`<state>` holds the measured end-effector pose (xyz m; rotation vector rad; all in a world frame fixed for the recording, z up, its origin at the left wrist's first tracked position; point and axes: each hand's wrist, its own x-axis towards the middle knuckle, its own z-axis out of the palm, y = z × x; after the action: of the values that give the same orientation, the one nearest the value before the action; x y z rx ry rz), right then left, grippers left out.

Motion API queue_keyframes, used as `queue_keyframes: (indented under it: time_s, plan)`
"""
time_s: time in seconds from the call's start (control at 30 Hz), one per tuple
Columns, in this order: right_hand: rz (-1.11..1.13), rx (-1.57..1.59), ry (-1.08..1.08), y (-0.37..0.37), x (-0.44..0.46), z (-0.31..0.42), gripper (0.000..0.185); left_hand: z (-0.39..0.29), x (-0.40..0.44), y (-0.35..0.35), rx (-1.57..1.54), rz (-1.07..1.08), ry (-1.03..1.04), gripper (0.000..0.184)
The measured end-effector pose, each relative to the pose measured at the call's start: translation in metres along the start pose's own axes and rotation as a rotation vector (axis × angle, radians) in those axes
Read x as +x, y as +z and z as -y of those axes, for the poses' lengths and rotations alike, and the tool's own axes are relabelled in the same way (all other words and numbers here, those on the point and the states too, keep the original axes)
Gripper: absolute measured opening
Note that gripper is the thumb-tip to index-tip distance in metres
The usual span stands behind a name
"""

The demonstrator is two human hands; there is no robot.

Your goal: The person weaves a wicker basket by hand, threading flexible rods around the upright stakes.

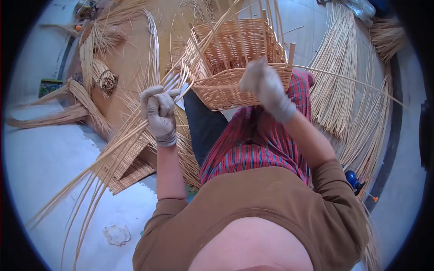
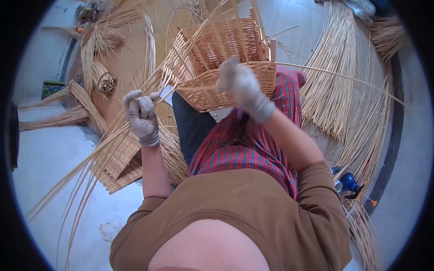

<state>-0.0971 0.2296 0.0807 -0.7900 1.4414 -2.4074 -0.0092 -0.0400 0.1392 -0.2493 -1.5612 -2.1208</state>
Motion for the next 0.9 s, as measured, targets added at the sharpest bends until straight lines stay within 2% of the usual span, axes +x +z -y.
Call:
queue_keyframes:
  time_s: [0.03, 0.13, 0.17, 0.23, 0.27, 0.3, 0.37, 0.43, 0.47, 0.53, 0.6, 0.63, 0.7, 0.73, 0.77, 0.83, 0.87, 0.9]
  plan:
    - [-0.133, 0.399, 0.046, -0.023, 0.016, -0.019, 0.049, 0.002, -0.003, -0.002, 0.013, 0.011, 0.015, 0.023]
    - [-0.146, 0.314, 0.055, -0.032, 0.025, -0.024, 0.049, 0.013, -0.008, -0.005, 0.078, 0.012, 0.076, 0.024]
    - [-0.213, 0.280, 0.069, -0.028, 0.021, -0.022, 0.041, 0.017, -0.018, 0.000, 0.071, 0.000, 0.092, 0.024]
    - [-0.277, 0.218, 0.077, -0.019, 0.016, -0.005, 0.036, 0.031, -0.030, 0.026, 0.194, -0.224, 0.193, 0.025]
    - [-0.307, 0.005, 0.070, -0.016, 0.012, 0.009, 0.031, 0.037, -0.032, 0.030, 0.170, -0.236, 0.196, 0.025]
    - [-0.337, -0.212, 0.065, -0.016, 0.009, 0.019, 0.028, 0.044, -0.035, 0.036, 0.416, -0.260, 0.176, 0.032]
    - [-0.367, -0.378, 0.075, -0.018, 0.003, 0.020, 0.026, 0.078, -0.050, 0.035, 0.475, -0.354, -0.132, 0.062]
    - [-0.408, -0.635, 0.070, -0.024, 0.005, 0.008, 0.026, 0.103, -0.034, 0.030, 0.693, -0.310, -0.186, 0.072]
    - [-0.480, -0.583, 0.087, -0.026, 0.006, -0.003, 0.020, 0.114, -0.023, 0.026, 0.751, -0.274, -0.088, 0.070]
    - [-0.474, -0.676, 0.018, -0.026, 0.009, -0.013, 0.019, 0.138, -0.012, 0.012, 0.941, -0.201, -0.149, 0.074]
    - [-0.505, -0.818, -0.132, -0.022, 0.013, -0.021, 0.015, 0.158, -0.008, 0.015, 0.895, -0.262, -0.186, 0.080]
    - [-0.492, -0.827, -0.141, -0.019, 0.016, -0.022, 0.015, 0.165, -0.005, 0.017, 0.872, -0.294, -0.204, 0.083]
    - [-0.590, -0.814, -0.152, -0.005, 0.005, -0.020, 0.013, 0.168, -0.006, 0.027, 1.039, -0.413, 0.002, 0.087]
    - [-0.534, -0.705, -0.219, 0.008, -0.005, -0.014, 0.011, 0.156, -0.006, 0.027, 1.024, -0.315, -0.193, 0.090]
    - [-0.485, -0.774, -0.227, 0.026, -0.019, -0.003, 0.012, 0.148, -0.003, 0.032, 1.010, -0.336, -0.192, 0.090]
    - [-0.247, -0.842, -0.241, 0.053, -0.030, 0.017, 0.014, 0.138, 0.000, 0.039, 0.845, -0.367, -0.130, 0.091]
    - [-0.294, -0.724, -0.299, 0.042, -0.013, 0.012, 0.016, 0.135, -0.001, 0.039, 0.776, -0.350, -0.208, 0.088]
    - [-0.323, -0.959, -0.210, 0.038, 0.019, 0.027, 0.019, 0.132, 0.000, 0.041, 0.672, -0.348, -0.250, 0.084]
